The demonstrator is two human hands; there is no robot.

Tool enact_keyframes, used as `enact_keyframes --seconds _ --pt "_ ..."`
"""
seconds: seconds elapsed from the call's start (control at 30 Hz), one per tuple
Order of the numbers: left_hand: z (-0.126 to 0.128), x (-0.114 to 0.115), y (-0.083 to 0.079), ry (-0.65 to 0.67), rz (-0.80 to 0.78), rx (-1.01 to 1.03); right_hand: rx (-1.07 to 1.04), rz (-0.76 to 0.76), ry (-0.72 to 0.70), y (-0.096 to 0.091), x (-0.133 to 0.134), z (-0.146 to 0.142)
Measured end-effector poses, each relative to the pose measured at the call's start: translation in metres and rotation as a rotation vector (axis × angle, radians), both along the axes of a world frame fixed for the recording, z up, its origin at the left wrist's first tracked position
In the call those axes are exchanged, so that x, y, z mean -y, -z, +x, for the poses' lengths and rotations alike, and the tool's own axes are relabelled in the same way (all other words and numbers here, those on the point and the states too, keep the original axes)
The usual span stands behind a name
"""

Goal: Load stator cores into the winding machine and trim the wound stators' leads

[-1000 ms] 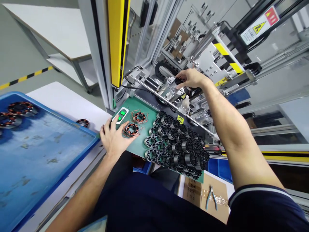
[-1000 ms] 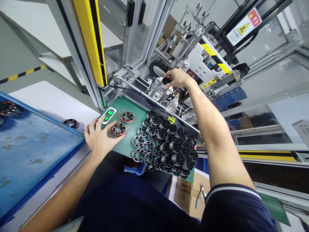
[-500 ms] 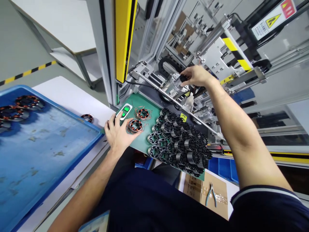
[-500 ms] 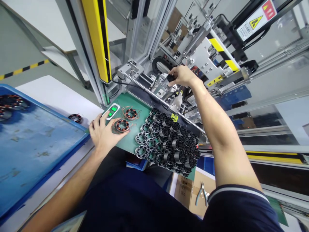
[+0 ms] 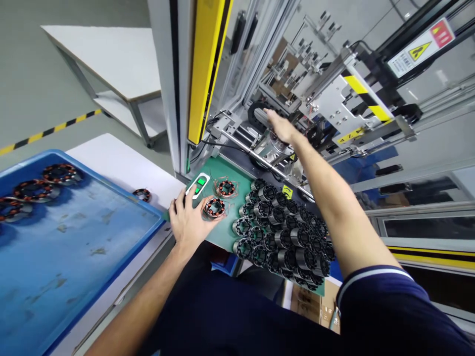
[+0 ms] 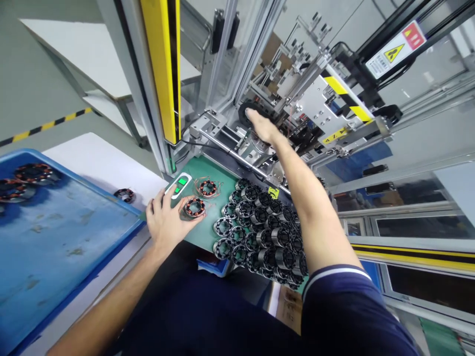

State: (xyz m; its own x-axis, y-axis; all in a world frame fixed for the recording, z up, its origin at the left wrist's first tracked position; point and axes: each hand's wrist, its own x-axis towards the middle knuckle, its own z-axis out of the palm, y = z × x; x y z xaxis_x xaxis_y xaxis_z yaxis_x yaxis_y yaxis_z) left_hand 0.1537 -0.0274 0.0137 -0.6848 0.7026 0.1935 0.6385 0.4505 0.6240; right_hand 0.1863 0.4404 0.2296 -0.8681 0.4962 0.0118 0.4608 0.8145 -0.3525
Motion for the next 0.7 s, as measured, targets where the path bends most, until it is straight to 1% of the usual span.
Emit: enact_keyframes --seconds 0.03,0.1,0.17,0.2,0.27,0.37,0.4,0.43,0.47,0.5,0.57,0.6,0.63,0.67,0.7 --pt "-0.001 0.0 0.002 -0.001 0.006 -0.009 0.041 -0.001 0.0 0.009 -0.001 0.001" --pt "-0.002 0.0 0.004 -0.001 0.013 -0.023 0.06 0.003 -0.039 0.015 -0.009 0.004" --pt "-0.003 0.0 0.006 0.004 0.014 -0.031 -0.024 0.023 -0.087 0.012 -0.02 0.004" --pt "-0.003 0.0 0.007 0.009 0.012 -0.033 -0.07 0.032 -0.089 0.012 -0.026 0.003" --pt "-0.003 -0.001 0.007 0.009 0.008 -0.043 -0.106 0.031 -0.047 0.02 -0.032 0.0" --pt "-0.004 -0.001 0.004 -0.003 -0.004 -0.064 -0.015 -0.014 0.034 0.04 -0.027 -0.006" --pt "-0.004 -0.001 0.003 -0.005 -0.01 -0.071 0.002 -0.022 0.034 0.042 -0.021 -0.006" --pt "-0.005 -0.001 0.002 -0.004 -0.02 -0.079 -0.011 -0.023 0.012 0.04 -0.014 -0.004" --pt "-0.005 -0.001 0.001 0.0 -0.03 -0.087 -0.051 -0.015 -0.024 0.033 -0.007 0.002" --pt "-0.006 -0.001 0.0 0.003 -0.038 -0.094 -0.111 -0.002 -0.065 0.021 0.0 0.012" --pt "-0.007 0.0 0.0 0.014 -0.05 -0.103 -0.262 0.03 -0.117 -0.011 0.011 0.048" --pt "-0.007 0.0 0.0 0.019 -0.053 -0.103 -0.321 0.047 -0.1 -0.029 0.013 0.072" --pt "-0.007 -0.001 0.0 0.019 -0.052 -0.101 -0.372 0.074 -0.053 -0.044 0.013 0.1" --pt "-0.007 -0.001 0.001 0.017 -0.049 -0.098 -0.397 0.101 0.001 -0.056 0.01 0.13" --pt "-0.007 -0.001 0.001 0.015 -0.047 -0.096 -0.412 0.123 0.061 -0.063 0.004 0.16"
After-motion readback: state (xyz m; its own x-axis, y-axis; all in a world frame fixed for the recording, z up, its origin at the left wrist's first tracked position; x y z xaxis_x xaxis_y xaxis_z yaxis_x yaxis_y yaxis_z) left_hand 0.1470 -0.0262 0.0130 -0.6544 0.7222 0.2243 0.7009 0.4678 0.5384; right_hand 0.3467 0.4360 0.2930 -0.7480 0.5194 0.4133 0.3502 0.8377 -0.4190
